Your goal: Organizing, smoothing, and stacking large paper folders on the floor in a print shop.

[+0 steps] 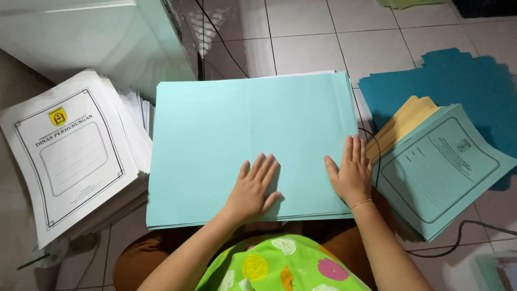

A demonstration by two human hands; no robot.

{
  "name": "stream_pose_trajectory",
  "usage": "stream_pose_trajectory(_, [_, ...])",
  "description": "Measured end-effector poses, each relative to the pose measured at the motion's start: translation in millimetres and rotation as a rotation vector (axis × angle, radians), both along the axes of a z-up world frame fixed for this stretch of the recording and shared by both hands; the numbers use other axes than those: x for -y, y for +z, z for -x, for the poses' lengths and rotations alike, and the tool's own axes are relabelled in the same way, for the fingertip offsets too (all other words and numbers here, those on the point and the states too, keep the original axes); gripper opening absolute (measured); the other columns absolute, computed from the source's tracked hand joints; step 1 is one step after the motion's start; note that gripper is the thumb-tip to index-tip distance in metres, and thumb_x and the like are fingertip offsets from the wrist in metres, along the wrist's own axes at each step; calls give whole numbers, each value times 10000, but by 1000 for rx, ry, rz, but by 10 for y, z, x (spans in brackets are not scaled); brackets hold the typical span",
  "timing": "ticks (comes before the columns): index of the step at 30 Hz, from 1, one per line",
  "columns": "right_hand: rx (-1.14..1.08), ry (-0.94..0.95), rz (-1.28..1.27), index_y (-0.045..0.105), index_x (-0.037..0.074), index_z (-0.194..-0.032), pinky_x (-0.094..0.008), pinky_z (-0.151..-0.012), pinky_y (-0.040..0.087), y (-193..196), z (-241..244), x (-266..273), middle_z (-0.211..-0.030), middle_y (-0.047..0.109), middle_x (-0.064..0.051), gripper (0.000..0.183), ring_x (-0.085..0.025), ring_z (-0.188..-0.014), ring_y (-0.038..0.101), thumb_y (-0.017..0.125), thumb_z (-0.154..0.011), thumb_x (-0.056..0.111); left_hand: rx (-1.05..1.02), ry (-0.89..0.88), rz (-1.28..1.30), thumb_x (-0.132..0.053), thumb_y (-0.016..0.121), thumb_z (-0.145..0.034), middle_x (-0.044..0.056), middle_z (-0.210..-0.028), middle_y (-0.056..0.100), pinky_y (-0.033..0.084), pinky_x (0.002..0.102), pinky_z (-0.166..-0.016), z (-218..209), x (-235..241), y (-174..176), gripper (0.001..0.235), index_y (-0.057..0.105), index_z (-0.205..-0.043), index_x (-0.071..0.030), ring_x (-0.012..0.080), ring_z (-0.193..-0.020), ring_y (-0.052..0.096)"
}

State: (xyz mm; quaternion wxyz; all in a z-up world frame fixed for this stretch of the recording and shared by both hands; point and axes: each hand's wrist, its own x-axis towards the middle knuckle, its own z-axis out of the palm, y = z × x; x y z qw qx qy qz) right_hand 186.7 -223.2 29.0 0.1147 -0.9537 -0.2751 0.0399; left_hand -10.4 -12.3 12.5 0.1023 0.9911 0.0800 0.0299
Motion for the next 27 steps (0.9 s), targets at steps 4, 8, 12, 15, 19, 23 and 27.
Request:
stream_pose_trajectory(4, [12, -6, 12, 229, 41, -1615, -592, -1173, 275, -33, -3, 6, -1689, 201, -188, 864, -338, -1569, 167, 331, -999, 638, 39, -389, -8, -523, 281, -1061, 140, -1692, 216, 143, 568, -1179, 332, -124, 64, 689, 228, -1638, -150, 352, -1549, 176])
stream_pose_trajectory(8, [-11, -7, -12, 234, 36, -1612, -602, -1167, 282, 1, -10, -2, -1689, 198, -193, 861, -346, -1567, 167, 343, -998, 629, 102, -453, -161, -676, 303, -1007, 128, -1677, 278, 246, 520, -1177, -274, -864, 15, 797, 257, -1630, -180, 313, -1533, 277])
stream_pose_trajectory(12, [-13, -9, -25, 239, 35, -1611, -602, -1160, 287, 18, -8, -12, -1689, 198, -196, 855, -352, -1564, 173, 352, -998, 620, 24, -134, -249, -705, 289, -994, 64, -1709, 228, 238, 529, -1197, -1314, -1648, -355, 833, 182, -1657, -213, 257, -1566, 235])
stream_pose_trajectory(15, [-2, -9, -31, 254, 37, -1609, -593, -1157, 294, 50, 13, -24, -1685, 217, -193, 856, -348, -1560, 194, 368, -995, 623, -20, 263, -107, -675, 229, -1042, 52, -1712, 214, 157, 561, -1224, -1678, -1640, -366, 779, 208, -1651, -191, 248, -1584, 166])
stream_pose_trajectory(19, [-2, -9, -42, 259, 40, -1610, -589, -1158, 294, 47, 35, -8, -1686, 218, -190, 856, -350, -1560, 194, 357, -998, 630, -31, 422, 23, -583, 284, -1043, 128, -1708, 186, 129, 588, -1237, -1362, -828, -190, 770, 221, -1639, -100, 328, -1582, 132])
stream_pose_trajectory(23, [21, -5, -21, 254, 35, -1613, -561, -1155, 305, 30, 39, 25, -1681, 233, -192, 869, -336, -1559, 195, 355, -998, 640, -23, 195, 90, -534, 281, -1040, 148, -1706, 185, 103, 562, -1235, -344, 133, 71, 749, 211, -1634, -82, 336, -1579, 131])
stream_pose_trajectory(27, [27, 5, -21, 254, 39, -1618, -559, -1152, 309, 7, 60, 63, -1687, 227, -186, 875, -330, -1562, 191, 359, -996, 645, -60, 147, 99, -553, 288, -1047, 97, -1706, 188, 65, 532, -1228, 678, 215, -1, 726, 210, -1640, -142, 293, -1573, 125])
